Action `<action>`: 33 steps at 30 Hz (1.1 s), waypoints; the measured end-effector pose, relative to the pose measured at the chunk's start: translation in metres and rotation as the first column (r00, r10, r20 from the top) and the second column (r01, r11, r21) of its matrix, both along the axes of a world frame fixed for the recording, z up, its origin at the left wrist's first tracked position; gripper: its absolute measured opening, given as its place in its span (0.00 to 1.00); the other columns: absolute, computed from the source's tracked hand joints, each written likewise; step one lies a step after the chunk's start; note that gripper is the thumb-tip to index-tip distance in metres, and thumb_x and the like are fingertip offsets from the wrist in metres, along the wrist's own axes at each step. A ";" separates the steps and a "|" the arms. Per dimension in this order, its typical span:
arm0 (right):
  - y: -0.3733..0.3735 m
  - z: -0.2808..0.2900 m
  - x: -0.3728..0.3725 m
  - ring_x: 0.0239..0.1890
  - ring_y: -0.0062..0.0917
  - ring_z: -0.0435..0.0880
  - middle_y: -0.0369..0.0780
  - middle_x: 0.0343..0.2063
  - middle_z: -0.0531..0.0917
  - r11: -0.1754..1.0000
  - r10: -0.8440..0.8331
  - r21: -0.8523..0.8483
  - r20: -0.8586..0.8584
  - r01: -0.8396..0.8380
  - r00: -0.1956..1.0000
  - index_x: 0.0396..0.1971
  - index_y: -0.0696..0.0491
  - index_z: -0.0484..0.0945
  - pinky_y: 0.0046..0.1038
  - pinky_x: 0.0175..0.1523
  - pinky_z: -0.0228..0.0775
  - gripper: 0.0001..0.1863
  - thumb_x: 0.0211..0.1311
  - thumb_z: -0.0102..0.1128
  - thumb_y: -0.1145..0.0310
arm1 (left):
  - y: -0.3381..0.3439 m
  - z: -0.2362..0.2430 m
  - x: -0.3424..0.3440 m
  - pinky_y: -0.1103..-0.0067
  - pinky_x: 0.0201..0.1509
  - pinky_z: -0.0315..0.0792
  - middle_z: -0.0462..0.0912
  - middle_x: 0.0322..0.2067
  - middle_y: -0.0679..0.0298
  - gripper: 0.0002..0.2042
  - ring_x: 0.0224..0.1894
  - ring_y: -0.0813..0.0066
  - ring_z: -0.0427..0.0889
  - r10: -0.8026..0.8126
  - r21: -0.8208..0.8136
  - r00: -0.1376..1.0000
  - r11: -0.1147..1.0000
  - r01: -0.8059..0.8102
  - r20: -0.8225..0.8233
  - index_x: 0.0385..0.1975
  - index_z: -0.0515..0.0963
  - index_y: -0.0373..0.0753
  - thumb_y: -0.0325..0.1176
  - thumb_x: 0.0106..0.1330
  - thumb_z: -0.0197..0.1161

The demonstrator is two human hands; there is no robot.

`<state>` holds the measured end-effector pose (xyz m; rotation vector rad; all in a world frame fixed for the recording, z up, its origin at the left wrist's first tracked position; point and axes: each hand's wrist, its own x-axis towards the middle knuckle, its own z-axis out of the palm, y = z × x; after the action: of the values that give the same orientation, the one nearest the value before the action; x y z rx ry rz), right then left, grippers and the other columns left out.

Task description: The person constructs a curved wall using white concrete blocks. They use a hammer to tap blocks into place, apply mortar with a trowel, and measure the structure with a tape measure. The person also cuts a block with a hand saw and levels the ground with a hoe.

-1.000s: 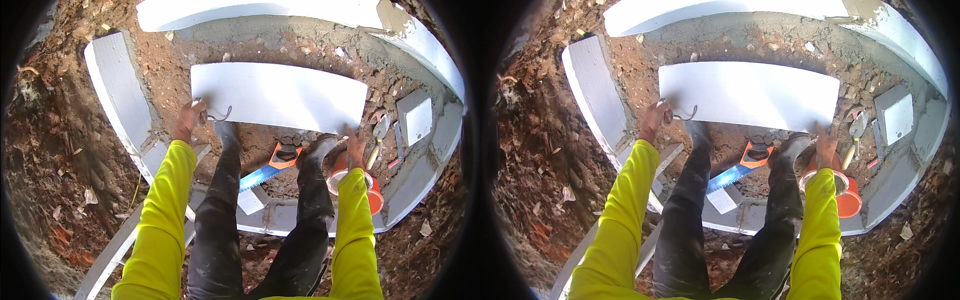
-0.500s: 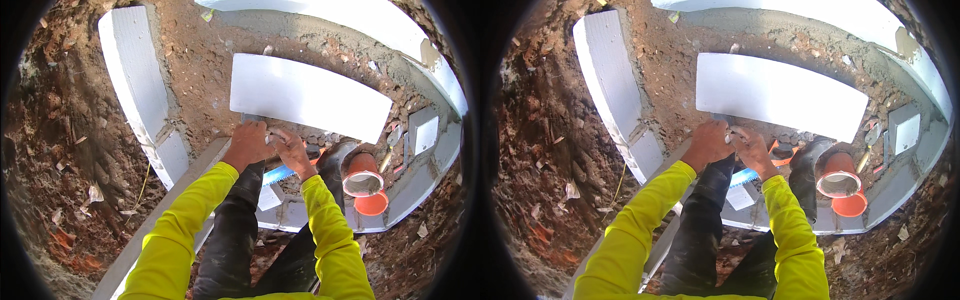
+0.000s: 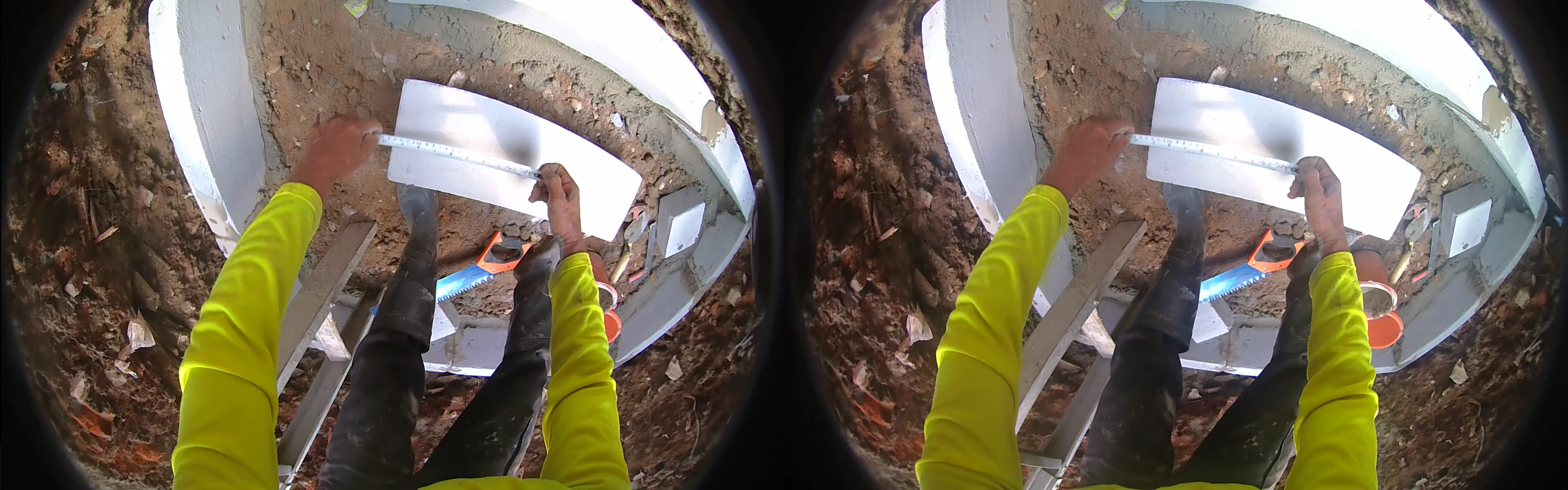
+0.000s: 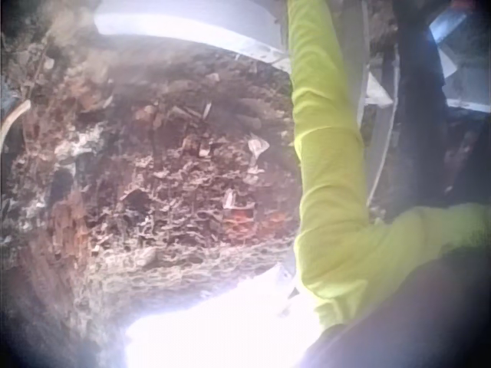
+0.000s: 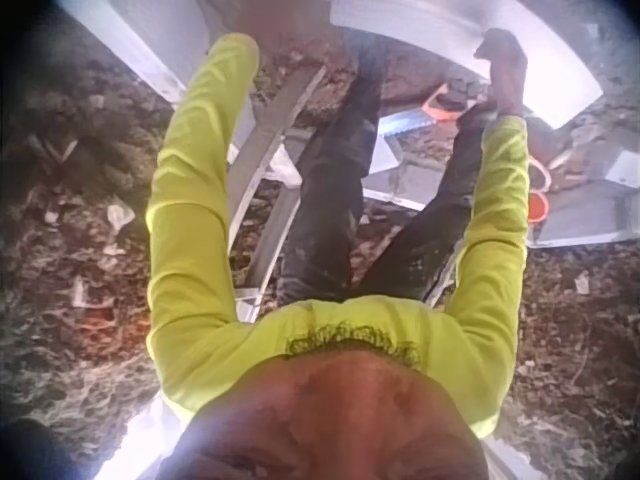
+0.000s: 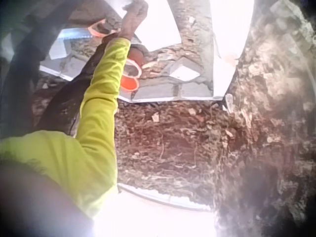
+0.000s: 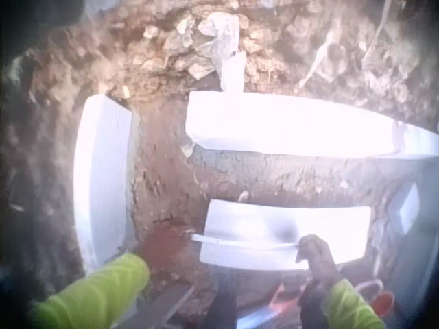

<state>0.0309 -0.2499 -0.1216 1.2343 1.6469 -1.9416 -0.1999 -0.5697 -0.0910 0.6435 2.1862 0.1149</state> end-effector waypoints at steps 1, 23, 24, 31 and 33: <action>0.007 -0.005 -0.004 0.24 0.16 0.77 0.33 0.23 0.77 0.998 0.021 0.054 -0.003 -0.021 1.000 0.35 0.54 0.76 0.22 0.34 0.74 0.14 0.71 0.53 0.58 | 0.007 -0.010 -0.011 0.61 0.52 0.75 0.83 0.43 0.58 0.12 0.46 0.56 0.82 -0.026 0.004 0.999 1.000 0.026 -0.019 0.45 0.81 0.49 0.42 0.66 0.57; 0.043 -0.065 0.002 0.25 0.29 0.84 0.44 0.22 0.83 0.700 0.165 0.661 0.218 -0.270 0.962 0.39 0.61 0.80 0.30 0.35 0.75 0.16 0.70 0.50 0.63 | 0.061 -0.069 -0.048 0.57 0.58 0.74 0.81 0.51 0.62 0.14 0.54 0.57 0.80 -0.177 -0.297 0.984 0.942 0.159 -0.036 0.47 0.83 0.59 0.44 0.69 0.51; 0.044 -0.066 0.003 0.25 0.29 0.84 0.44 0.23 0.83 0.685 0.179 0.669 0.228 -0.288 0.957 0.39 0.60 0.80 0.31 0.35 0.75 0.16 0.70 0.50 0.63 | 0.061 -0.070 -0.046 0.56 0.58 0.74 0.82 0.49 0.63 0.14 0.53 0.58 0.81 -0.181 -0.300 0.983 0.940 0.163 -0.035 0.48 0.82 0.59 0.44 0.69 0.50; 0.044 -0.070 0.004 0.25 0.22 0.83 0.42 0.24 0.84 0.649 0.205 0.688 0.254 -0.325 0.945 0.46 0.60 0.81 0.25 0.36 0.76 0.17 0.70 0.52 0.63 | 0.052 -0.081 -0.052 0.58 0.58 0.75 0.81 0.49 0.62 0.15 0.53 0.58 0.81 -0.185 -0.279 0.982 0.945 0.170 -0.028 0.47 0.83 0.59 0.41 0.68 0.50; 0.045 -0.070 0.004 0.29 0.28 0.87 0.45 0.27 0.86 0.677 0.180 0.660 0.282 -0.327 0.942 0.45 0.59 0.81 0.29 0.40 0.78 0.17 0.69 0.52 0.63 | 0.053 -0.081 -0.057 0.58 0.58 0.75 0.79 0.50 0.63 0.15 0.55 0.58 0.80 -0.188 -0.298 0.982 0.937 0.184 0.017 0.48 0.83 0.59 0.39 0.68 0.50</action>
<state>0.0351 -0.2050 -0.1920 1.2696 2.3954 -0.9796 -0.2567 -0.5172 -0.1719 0.6731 2.0840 -0.3151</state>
